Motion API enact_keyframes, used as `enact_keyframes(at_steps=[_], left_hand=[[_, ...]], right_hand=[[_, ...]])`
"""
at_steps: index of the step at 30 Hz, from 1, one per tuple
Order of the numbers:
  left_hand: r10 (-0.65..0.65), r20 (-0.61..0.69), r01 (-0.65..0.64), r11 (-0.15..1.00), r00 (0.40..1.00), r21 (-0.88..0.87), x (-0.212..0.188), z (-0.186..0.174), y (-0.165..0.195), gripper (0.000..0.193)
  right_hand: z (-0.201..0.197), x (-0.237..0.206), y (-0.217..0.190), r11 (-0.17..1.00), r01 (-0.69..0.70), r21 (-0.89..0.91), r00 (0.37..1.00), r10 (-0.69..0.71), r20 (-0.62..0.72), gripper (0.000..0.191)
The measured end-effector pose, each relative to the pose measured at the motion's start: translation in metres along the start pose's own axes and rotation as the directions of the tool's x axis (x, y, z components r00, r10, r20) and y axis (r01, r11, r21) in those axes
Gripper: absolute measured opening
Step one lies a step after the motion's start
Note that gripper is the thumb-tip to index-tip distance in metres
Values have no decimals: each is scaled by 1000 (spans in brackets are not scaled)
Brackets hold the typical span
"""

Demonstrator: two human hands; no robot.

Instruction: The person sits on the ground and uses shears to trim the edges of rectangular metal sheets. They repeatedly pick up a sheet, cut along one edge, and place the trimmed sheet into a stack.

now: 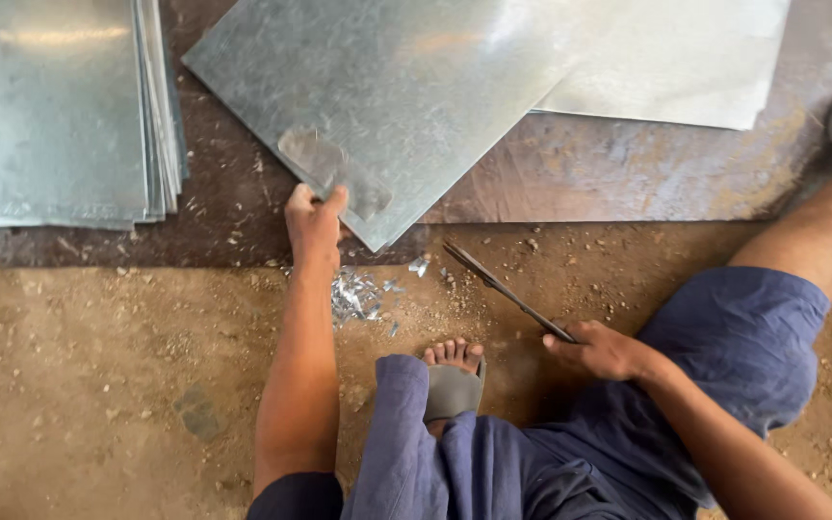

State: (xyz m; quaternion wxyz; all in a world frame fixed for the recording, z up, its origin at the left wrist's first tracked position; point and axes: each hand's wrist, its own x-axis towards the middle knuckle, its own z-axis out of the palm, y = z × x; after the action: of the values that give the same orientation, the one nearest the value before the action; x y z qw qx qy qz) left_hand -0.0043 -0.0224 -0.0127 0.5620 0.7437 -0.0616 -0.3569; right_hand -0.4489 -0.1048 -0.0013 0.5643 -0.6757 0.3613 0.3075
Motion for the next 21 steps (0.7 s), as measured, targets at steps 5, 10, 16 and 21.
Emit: enact_keyframes(at_steps=[5, 10, 16, 21], left_hand=[[-12, 16, 14, 997, 1000, -79, 14, -13, 8, 27], [-46, 67, 51, 996, 997, -74, 17, -17, 11, 24], [-30, 73, 34, 998, 997, -50, 22, -25, 10, 27], [-53, 81, 60, 995, 995, -78, 27, -27, 6, 29]], right_hand=[[-40, 43, -27, 970, -32, -242, 992, 61, 114, 70], [-63, 94, -78, 941, -106, -322, 953, 188, 238, 80], [-71, 111, -117, 940, -118, -321, 952, 199, 233, 89], [-66, 114, -115, 899, -105, -426, 948, 220, 231, 95]])
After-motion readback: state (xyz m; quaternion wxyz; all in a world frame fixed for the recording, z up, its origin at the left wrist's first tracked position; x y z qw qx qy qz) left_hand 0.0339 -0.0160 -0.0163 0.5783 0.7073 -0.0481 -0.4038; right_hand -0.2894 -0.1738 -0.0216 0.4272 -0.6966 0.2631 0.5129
